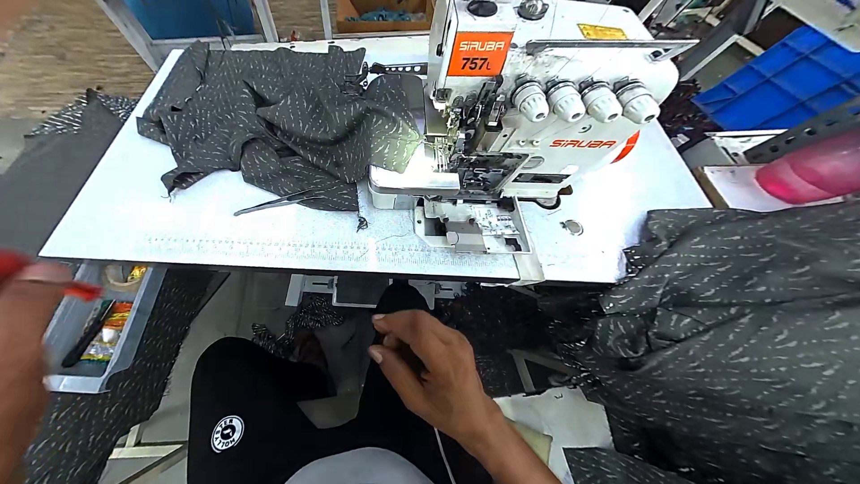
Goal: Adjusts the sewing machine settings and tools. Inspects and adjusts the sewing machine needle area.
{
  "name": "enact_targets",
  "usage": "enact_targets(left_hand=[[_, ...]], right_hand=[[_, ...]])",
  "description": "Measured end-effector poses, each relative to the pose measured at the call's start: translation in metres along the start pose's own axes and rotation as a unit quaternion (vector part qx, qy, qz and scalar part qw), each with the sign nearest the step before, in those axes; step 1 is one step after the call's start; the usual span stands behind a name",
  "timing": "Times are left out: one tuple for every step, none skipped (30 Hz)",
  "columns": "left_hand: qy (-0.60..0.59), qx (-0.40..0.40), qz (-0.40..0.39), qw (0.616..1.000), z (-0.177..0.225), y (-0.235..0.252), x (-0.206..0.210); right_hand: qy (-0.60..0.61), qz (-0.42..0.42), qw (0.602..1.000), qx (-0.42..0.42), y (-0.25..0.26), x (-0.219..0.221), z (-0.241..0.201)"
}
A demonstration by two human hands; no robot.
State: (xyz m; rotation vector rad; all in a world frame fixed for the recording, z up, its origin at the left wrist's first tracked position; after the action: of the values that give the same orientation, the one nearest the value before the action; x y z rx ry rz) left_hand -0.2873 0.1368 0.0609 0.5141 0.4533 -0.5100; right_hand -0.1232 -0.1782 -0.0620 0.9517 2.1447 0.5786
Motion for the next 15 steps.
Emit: enact_targets(left_hand=[[-0.028,0.016,-0.049,0.998,0.007,-0.005,0.023],[-0.060,0.035,-0.098,0.993,0.022,-0.012,0.050],[-0.081,0.050,-0.140,0.986,0.041,-0.020,0.078],[-0.097,0.060,-0.175,0.978,0.060,-0.030,0.105],[-0.111,0.073,-0.200,0.971,0.075,-0.038,0.128],[-0.123,0.083,-0.217,0.965,0.088,-0.045,0.147],[-0.135,0.090,-0.228,0.960,0.099,-0.050,0.163],[-0.145,0.091,-0.241,0.955,0.107,-0.053,0.176],[-0.155,0.085,-0.261,0.949,0.113,-0.054,0.188],[-0.165,0.074,-0.293,0.939,0.117,-0.054,0.199],[-0.174,0.060,-0.335,0.924,0.120,-0.051,0.210],[-0.188,0.037,-0.372,0.908,0.121,-0.044,0.220],[-0.210,0.005,-0.394,0.895,0.121,-0.031,0.230],[-0.234,-0.023,-0.394,0.888,0.121,-0.013,0.239],[-0.249,-0.054,-0.380,0.889,0.120,0.007,0.250]], right_hand=[[0.020,0.005,1.000,0.000,0.014,-0.002,-0.007],[0.039,0.006,0.999,0.000,0.026,-0.003,-0.012],[0.053,0.006,0.999,0.001,0.036,-0.004,-0.017],[0.060,0.009,0.998,0.001,0.043,-0.004,-0.020],[0.061,0.016,0.998,0.001,0.048,-0.005,-0.021],[0.053,0.028,0.998,0.006,0.051,-0.007,-0.021],[0.037,0.044,0.998,0.016,0.051,-0.010,-0.018],[0.023,0.065,0.997,0.029,0.049,-0.016,-0.014],[0.016,0.083,0.995,0.047,0.046,-0.022,-0.009],[0.018,0.099,0.993,0.067,0.041,-0.028,-0.002],[0.025,0.116,0.989,0.085,0.035,-0.035,0.005],[0.041,0.134,0.985,0.101,0.030,-0.042,0.011],[0.056,0.151,0.980,0.113,0.026,-0.051,0.016],[0.061,0.170,0.976,0.122,0.021,-0.061,0.020],[0.060,0.190,0.971,0.131,0.017,-0.070,0.022]])
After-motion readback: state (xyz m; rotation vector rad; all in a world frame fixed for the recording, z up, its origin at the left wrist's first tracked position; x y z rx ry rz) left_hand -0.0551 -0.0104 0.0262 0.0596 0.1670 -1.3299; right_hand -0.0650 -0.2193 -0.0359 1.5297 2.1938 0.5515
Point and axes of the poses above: each hand's wrist, its own y-axis towards the middle knuckle, its own x-axis out of the palm, z = x × y, the point moved 7 cm from there along y, towards the middle knuckle, and after that the axes turned 10 degrees about -x, right-handed, at the moved point
